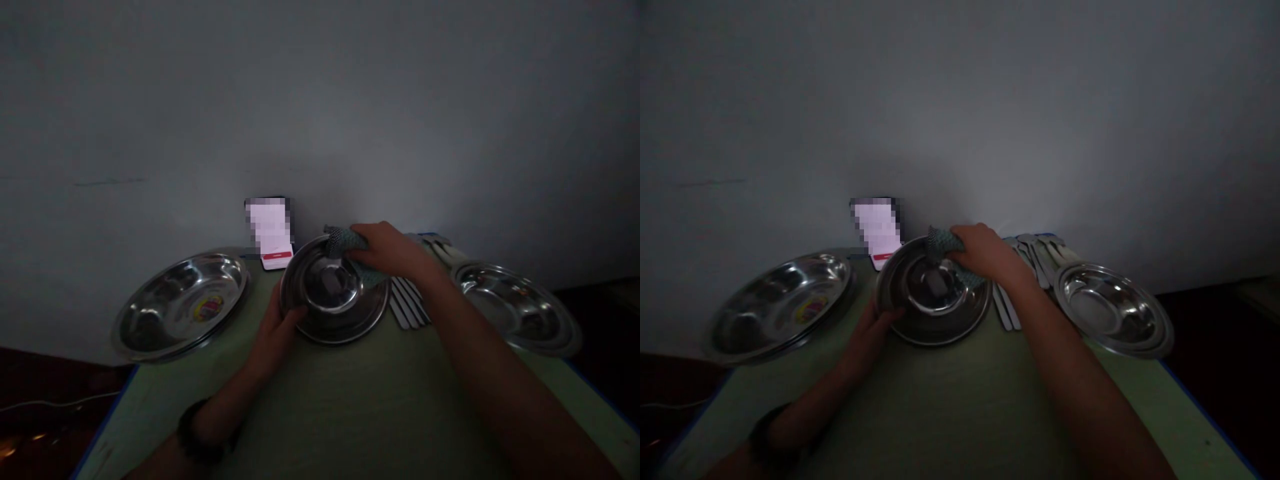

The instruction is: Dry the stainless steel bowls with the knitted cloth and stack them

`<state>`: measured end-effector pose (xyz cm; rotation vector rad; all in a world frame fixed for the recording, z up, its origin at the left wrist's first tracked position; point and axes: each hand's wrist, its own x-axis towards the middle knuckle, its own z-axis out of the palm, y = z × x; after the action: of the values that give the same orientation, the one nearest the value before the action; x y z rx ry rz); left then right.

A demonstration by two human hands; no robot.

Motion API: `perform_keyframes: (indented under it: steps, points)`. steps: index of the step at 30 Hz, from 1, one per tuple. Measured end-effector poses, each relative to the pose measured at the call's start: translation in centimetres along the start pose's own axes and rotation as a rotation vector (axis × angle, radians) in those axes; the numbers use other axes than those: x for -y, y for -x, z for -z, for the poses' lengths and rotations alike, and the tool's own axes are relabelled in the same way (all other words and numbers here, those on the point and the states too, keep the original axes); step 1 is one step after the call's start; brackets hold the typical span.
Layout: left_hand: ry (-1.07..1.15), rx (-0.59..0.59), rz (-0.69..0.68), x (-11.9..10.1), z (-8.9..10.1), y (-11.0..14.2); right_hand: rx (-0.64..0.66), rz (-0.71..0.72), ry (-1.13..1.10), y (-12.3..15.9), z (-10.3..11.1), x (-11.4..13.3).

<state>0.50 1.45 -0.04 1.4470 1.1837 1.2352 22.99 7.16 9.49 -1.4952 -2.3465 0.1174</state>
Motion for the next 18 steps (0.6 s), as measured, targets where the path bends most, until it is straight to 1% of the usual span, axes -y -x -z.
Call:
perform_keyframes:
  steps: [1, 3, 6, 8, 12, 18]
  points:
    - [0.009, 0.035, -0.012, -0.1, -0.1, 0.0, -0.037, 0.027, -0.016, 0.1, 0.3, 0.2]
    - [0.013, 0.063, -0.026, -0.4, -0.2, 0.0, -0.087, 0.099, -0.072, 0.2, 0.6, 0.8]
    - [-0.008, 0.060, 0.066, -0.4, -0.2, 0.2, -0.123, 0.203, -0.151, 0.2, 0.4, 2.0]
    - [-0.020, 0.040, 0.106, -0.1, -0.2, 0.3, -0.146, 0.233, -0.163, 0.2, 0.1, 2.6]
    - [-0.051, 0.000, 0.049, 0.4, -0.3, 0.2, -0.162, 0.180, -0.140, -0.1, -0.7, 2.8]
    - [-0.077, -0.050, 0.026, 0.1, -0.4, 0.2, -0.157, 0.061, -0.132, -0.8, -2.1, 1.3]
